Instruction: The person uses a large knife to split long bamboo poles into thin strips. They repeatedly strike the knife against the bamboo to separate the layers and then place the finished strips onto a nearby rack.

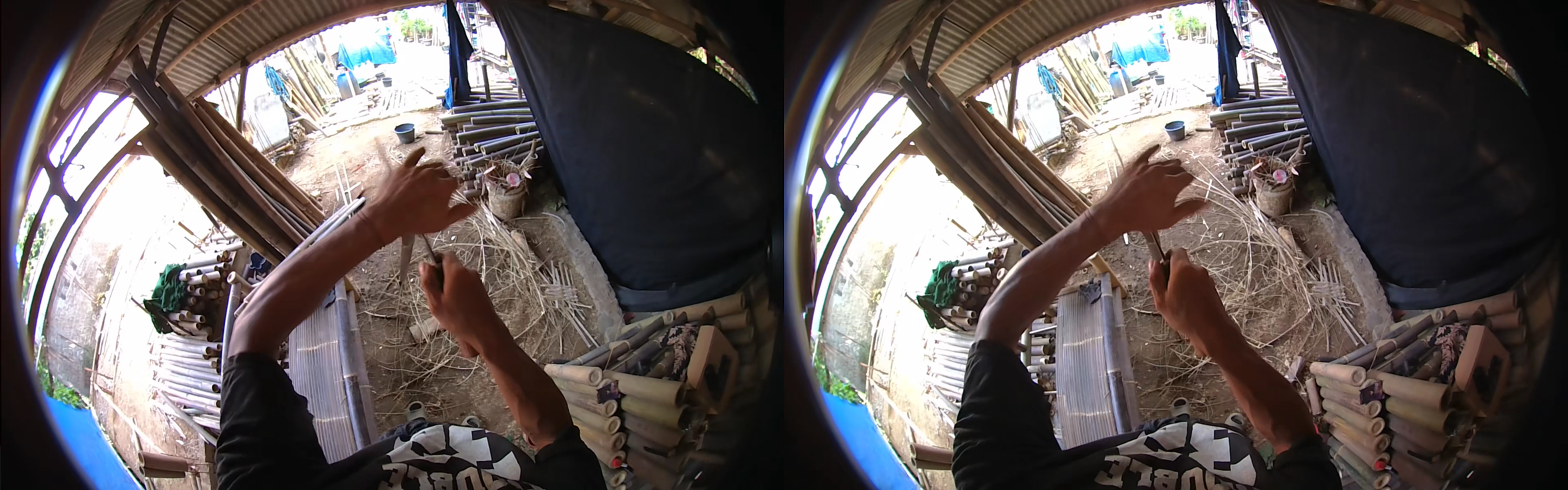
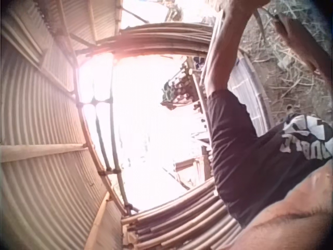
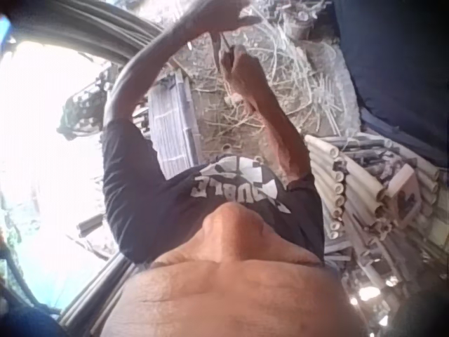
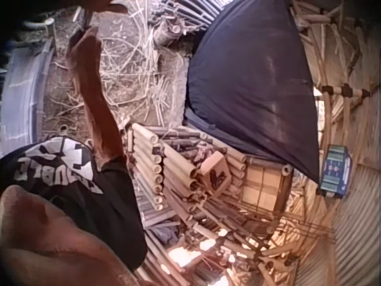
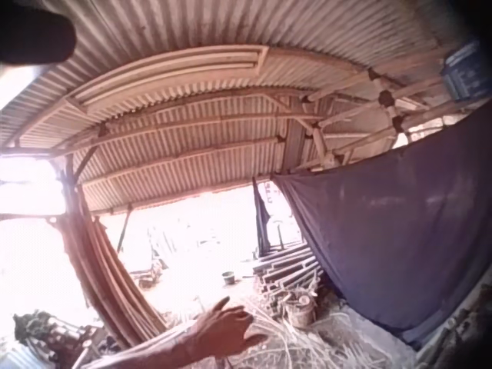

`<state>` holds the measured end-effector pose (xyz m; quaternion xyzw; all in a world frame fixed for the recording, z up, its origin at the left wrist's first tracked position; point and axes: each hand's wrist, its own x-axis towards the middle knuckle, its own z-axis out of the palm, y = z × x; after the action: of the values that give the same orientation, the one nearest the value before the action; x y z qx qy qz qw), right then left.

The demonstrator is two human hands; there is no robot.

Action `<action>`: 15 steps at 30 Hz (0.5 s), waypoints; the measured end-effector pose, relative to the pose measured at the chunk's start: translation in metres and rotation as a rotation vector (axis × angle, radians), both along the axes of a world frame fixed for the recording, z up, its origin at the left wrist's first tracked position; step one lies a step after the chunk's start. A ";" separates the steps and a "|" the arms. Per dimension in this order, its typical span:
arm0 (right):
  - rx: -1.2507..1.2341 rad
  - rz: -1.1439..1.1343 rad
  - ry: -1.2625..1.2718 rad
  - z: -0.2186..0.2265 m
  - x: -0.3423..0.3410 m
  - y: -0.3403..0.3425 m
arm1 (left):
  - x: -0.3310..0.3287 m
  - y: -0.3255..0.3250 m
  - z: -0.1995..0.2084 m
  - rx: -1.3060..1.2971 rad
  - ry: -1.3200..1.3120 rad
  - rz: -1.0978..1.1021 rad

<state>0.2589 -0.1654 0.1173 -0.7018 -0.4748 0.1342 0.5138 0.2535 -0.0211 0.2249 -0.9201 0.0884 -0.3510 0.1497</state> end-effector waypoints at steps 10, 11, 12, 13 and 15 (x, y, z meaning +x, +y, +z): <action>-0.124 -0.149 -0.048 0.014 0.049 0.007 | -0.033 0.020 0.007 -0.585 0.165 0.029; -0.099 -0.145 -0.118 0.012 0.054 0.008 | -0.027 0.025 -0.004 -0.635 0.116 -0.005; -0.076 -0.143 -0.187 0.012 0.058 0.009 | -0.021 0.027 -0.009 -0.710 0.048 -0.043; -0.133 -0.169 -0.184 0.013 0.061 0.010 | -0.011 0.028 -0.013 -0.795 -0.020 -0.090; -0.221 -0.199 -0.164 0.030 0.057 0.013 | -0.002 0.042 -0.017 -0.718 -0.041 -0.105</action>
<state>0.3159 -0.1526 0.1475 -0.8062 -0.4255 0.0763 0.4040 0.2512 0.0206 0.2075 -0.9010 0.0038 -0.3852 -0.1995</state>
